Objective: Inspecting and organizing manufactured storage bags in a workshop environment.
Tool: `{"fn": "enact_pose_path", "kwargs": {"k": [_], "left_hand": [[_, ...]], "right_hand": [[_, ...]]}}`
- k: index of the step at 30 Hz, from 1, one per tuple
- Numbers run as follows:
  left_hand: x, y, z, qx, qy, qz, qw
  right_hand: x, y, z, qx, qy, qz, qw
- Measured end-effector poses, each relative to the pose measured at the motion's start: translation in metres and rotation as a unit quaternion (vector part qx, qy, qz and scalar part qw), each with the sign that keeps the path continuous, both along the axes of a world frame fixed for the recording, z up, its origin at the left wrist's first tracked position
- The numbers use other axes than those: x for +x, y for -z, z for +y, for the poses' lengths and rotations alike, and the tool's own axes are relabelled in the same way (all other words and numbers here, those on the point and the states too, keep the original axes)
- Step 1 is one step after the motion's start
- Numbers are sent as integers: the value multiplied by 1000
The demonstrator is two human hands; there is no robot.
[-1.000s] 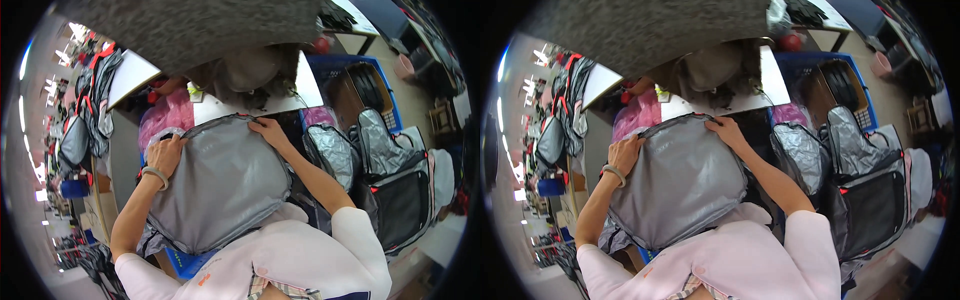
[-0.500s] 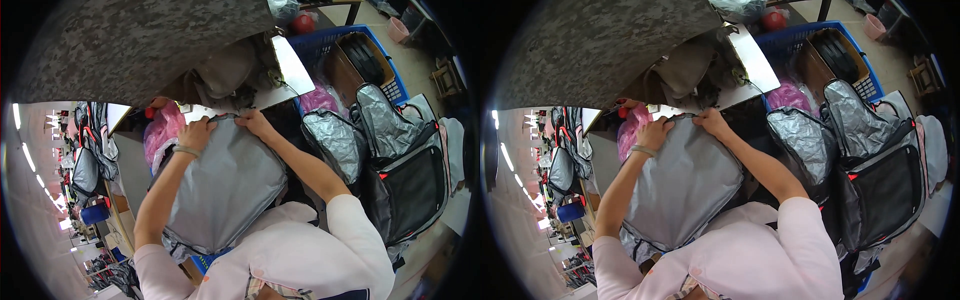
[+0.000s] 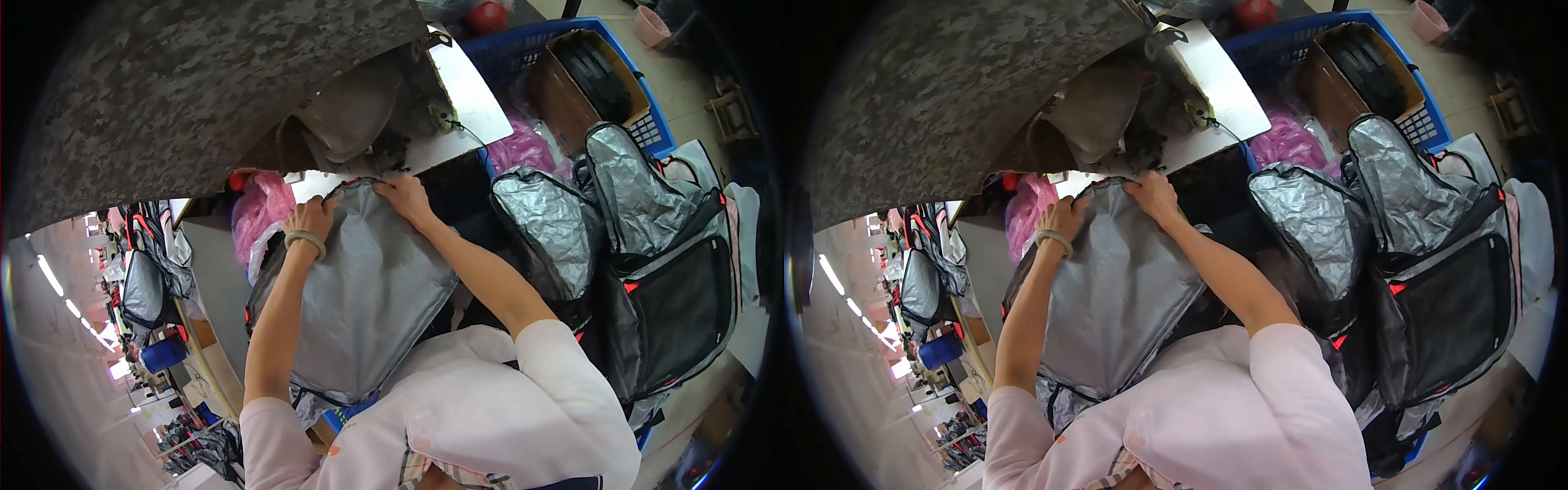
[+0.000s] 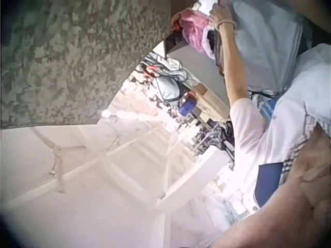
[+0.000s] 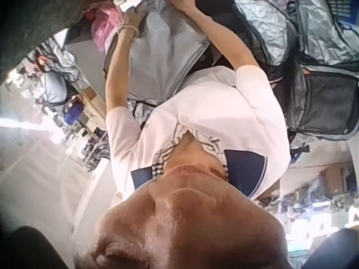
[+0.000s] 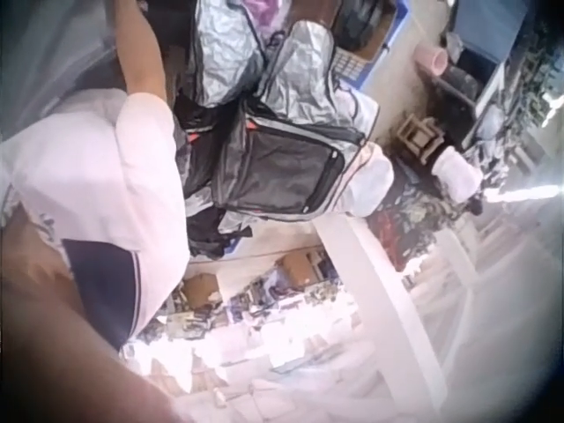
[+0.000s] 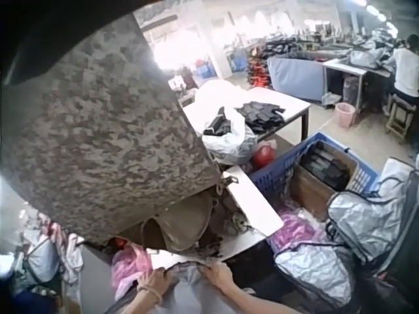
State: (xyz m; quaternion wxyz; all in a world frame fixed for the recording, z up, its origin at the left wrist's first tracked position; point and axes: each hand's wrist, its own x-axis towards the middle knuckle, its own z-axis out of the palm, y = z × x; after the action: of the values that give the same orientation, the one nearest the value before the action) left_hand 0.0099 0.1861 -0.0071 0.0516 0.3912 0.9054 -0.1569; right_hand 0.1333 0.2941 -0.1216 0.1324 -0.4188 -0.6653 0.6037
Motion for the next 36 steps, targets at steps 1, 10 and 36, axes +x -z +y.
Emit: {"fn": "enact_pose_path", "kwargs": {"k": [1, 10, 36], "left_hand": [[-2, 2, 2, 7, 0, -2, 1000], [-24, 29, 41, -27, 34, 8, 999], [-11, 46, 72, -37, 18, 52, 998]], "right_hand": [[-6, 4, 2, 6, 2, 5, 1000], [-36, 44, 40, -42, 5, -30, 999], [-33, 84, 67, -67, -17, 44, 997]]}}
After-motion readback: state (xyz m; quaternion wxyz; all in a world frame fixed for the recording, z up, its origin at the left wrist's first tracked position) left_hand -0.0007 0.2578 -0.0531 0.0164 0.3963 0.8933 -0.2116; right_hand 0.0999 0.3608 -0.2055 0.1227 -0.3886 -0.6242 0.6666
